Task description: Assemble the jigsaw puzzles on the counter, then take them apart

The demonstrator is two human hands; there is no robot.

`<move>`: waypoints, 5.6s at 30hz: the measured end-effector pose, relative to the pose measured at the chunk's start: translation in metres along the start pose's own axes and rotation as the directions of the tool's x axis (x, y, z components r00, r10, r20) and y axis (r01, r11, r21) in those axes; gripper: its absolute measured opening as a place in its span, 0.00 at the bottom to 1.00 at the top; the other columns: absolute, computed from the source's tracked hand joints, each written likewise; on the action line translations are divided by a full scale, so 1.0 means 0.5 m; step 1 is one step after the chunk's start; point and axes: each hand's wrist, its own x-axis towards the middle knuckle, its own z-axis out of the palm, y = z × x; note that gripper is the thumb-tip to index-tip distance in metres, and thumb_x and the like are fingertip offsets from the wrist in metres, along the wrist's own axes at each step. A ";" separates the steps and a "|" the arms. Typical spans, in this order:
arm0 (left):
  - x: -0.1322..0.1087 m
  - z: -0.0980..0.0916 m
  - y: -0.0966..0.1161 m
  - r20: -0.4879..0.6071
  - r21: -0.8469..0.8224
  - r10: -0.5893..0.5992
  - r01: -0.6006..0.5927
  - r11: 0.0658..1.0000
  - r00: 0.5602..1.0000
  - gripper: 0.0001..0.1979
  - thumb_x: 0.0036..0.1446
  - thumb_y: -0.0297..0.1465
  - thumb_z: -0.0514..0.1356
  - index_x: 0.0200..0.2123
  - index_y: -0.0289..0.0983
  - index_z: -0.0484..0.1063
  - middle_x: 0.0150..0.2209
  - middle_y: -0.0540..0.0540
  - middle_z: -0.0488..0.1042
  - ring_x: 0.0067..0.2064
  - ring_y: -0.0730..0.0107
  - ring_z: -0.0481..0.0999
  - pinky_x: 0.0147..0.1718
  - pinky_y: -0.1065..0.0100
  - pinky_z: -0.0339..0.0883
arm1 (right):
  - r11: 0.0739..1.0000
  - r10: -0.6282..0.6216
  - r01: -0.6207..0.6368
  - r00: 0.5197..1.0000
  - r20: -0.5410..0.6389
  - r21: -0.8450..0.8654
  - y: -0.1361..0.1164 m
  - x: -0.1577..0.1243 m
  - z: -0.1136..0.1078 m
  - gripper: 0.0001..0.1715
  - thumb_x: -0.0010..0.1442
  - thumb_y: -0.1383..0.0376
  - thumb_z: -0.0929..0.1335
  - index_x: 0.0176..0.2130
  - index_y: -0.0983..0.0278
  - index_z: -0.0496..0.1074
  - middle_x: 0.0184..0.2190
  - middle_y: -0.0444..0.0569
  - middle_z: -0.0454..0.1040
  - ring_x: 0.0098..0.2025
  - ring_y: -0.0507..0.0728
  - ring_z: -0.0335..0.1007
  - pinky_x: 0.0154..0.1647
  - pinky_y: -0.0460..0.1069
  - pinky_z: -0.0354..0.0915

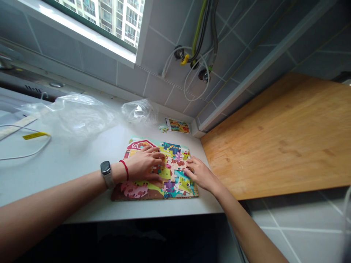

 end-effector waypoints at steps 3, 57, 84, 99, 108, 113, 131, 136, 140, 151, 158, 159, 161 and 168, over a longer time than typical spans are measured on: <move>-0.001 0.001 -0.001 0.008 -0.006 -0.010 0.010 1.000 1.000 0.23 0.59 0.54 0.65 0.47 0.44 0.80 0.56 0.43 0.78 0.61 0.43 0.71 0.62 0.46 0.60 | 0.997 0.006 0.001 0.996 -0.088 0.083 0.020 -0.003 0.009 0.17 0.72 0.60 0.64 0.52 0.60 0.80 0.51 0.54 0.81 0.59 0.63 0.73 0.65 0.61 0.66; -0.005 0.013 -0.015 0.008 -0.028 0.006 -0.006 1.000 1.000 0.24 0.59 0.52 0.66 0.53 0.47 0.77 0.61 0.45 0.75 0.64 0.43 0.69 0.63 0.45 0.58 | 0.510 0.378 -0.184 0.926 -0.027 0.841 -0.019 -0.106 0.039 0.17 0.57 0.53 0.76 0.41 0.61 0.77 0.36 0.49 0.78 0.39 0.58 0.77 0.40 0.52 0.76; 0.001 -0.009 -0.001 0.101 0.002 -0.041 0.041 0.999 0.994 0.26 0.62 0.54 0.62 0.57 0.47 0.74 0.63 0.44 0.73 0.64 0.42 0.67 0.62 0.44 0.59 | 0.452 0.409 -0.119 0.908 -0.087 0.884 0.063 0.151 0.073 0.21 0.49 0.50 0.79 0.32 0.63 0.80 0.27 0.48 0.79 0.28 0.54 0.72 0.29 0.48 0.69; 0.005 -0.014 0.004 0.141 0.004 -0.056 0.056 0.998 0.988 0.25 0.63 0.53 0.61 0.57 0.46 0.75 0.64 0.44 0.72 0.62 0.43 0.69 0.63 0.43 0.58 | 0.852 0.186 -0.032 0.952 -0.244 0.523 0.064 0.129 0.079 0.16 0.53 0.57 0.79 0.43 0.55 0.84 0.50 0.51 0.74 0.55 0.64 0.72 0.61 0.61 0.66; 0.004 -0.014 0.003 0.138 0.019 -0.045 0.042 0.999 0.989 0.25 0.63 0.53 0.61 0.56 0.46 0.75 0.65 0.44 0.71 0.64 0.43 0.68 0.63 0.43 0.58 | 0.888 0.142 -0.080 0.984 -0.105 0.454 0.080 0.125 0.083 0.21 0.60 0.52 0.75 0.52 0.53 0.82 0.70 0.52 0.62 0.76 0.72 0.44 0.75 0.69 0.44; 0.004 -0.014 0.003 0.115 0.024 -0.032 0.030 0.999 0.993 0.24 0.63 0.53 0.62 0.54 0.45 0.76 0.63 0.43 0.72 0.62 0.45 0.70 0.62 0.45 0.59 | 0.882 0.152 -0.106 0.986 -0.064 0.459 0.079 0.125 0.081 0.25 0.60 0.48 0.75 0.53 0.55 0.82 0.73 0.52 0.57 0.77 0.71 0.38 0.76 0.66 0.41; 0.003 -0.012 0.003 0.087 0.007 -0.026 0.025 1.000 0.996 0.25 0.62 0.53 0.62 0.54 0.45 0.76 0.64 0.43 0.72 0.64 0.43 0.69 0.63 0.43 0.61 | 0.842 0.100 -0.062 0.994 -0.042 0.536 0.101 0.121 0.091 0.23 0.63 0.49 0.72 0.55 0.50 0.79 0.74 0.48 0.56 0.78 0.69 0.33 0.75 0.71 0.35; 0.001 -0.011 0.002 0.105 0.014 -0.046 0.044 0.999 0.993 0.25 0.62 0.53 0.63 0.55 0.44 0.76 0.67 0.41 0.68 0.66 0.40 0.67 0.63 0.40 0.61 | 0.782 0.171 -0.020 0.968 -0.183 0.622 0.120 0.129 0.097 0.27 0.64 0.48 0.71 0.58 0.55 0.78 0.67 0.54 0.68 0.74 0.66 0.54 0.73 0.64 0.51; -0.003 -0.003 -0.001 0.080 -0.008 -0.053 0.054 0.999 0.995 0.25 0.61 0.52 0.64 0.56 0.45 0.76 0.69 0.40 0.65 0.67 0.41 0.66 0.64 0.40 0.61 | 0.785 0.235 -0.022 0.935 -0.264 0.619 0.124 0.138 0.107 0.29 0.59 0.48 0.74 0.55 0.59 0.80 0.58 0.57 0.73 0.62 0.65 0.70 0.69 0.60 0.60; -0.001 -0.009 -0.005 0.063 0.037 -0.113 0.111 0.993 0.992 0.25 0.61 0.48 0.65 0.58 0.46 0.74 0.67 0.39 0.67 0.68 0.40 0.65 0.64 0.38 0.60 | 0.779 0.216 -0.040 0.954 -0.207 0.626 0.128 0.136 0.112 0.35 0.59 0.44 0.73 0.58 0.59 0.78 0.61 0.57 0.70 0.66 0.66 0.66 0.70 0.60 0.58; -0.002 -0.008 -0.010 0.019 0.055 -0.106 0.105 0.993 0.994 0.24 0.62 0.48 0.64 0.58 0.47 0.75 0.65 0.41 0.69 0.66 0.42 0.67 0.65 0.40 0.58 | 0.765 0.207 -0.057 0.965 -0.161 0.642 0.118 0.127 0.100 0.41 0.52 0.42 0.78 0.59 0.56 0.77 0.69 0.56 0.62 0.71 0.67 0.58 0.73 0.62 0.52; -0.001 -0.010 -0.010 0.019 0.056 -0.107 0.106 0.993 0.994 0.23 0.63 0.48 0.64 0.57 0.47 0.75 0.65 0.41 0.70 0.66 0.43 0.67 0.65 0.41 0.58 | 0.775 0.186 -0.041 0.969 -0.165 0.630 0.114 0.126 0.095 0.37 0.53 0.43 0.77 0.56 0.55 0.79 0.70 0.55 0.61 0.72 0.68 0.56 0.74 0.63 0.51; 0.002 -0.013 -0.009 0.020 0.058 -0.118 0.116 0.991 0.993 0.20 0.65 0.47 0.62 0.56 0.46 0.76 0.63 0.42 0.72 0.64 0.45 0.69 0.64 0.42 0.59 | 0.804 0.131 -0.003 0.976 -0.172 0.595 0.109 0.126 0.087 0.27 0.56 0.44 0.76 0.49 0.54 0.83 0.71 0.52 0.61 0.74 0.68 0.51 0.75 0.64 0.46; 0.006 -0.018 -0.012 -0.010 0.043 -0.147 0.147 0.988 0.989 0.18 0.68 0.47 0.59 0.54 0.45 0.76 0.59 0.42 0.75 0.59 0.51 0.73 0.61 0.48 0.63 | 0.843 0.098 -0.008 0.986 -0.138 0.538 0.110 0.129 0.082 0.19 0.58 0.47 0.76 0.44 0.53 0.85 0.67 0.51 0.68 0.74 0.68 0.51 0.74 0.67 0.47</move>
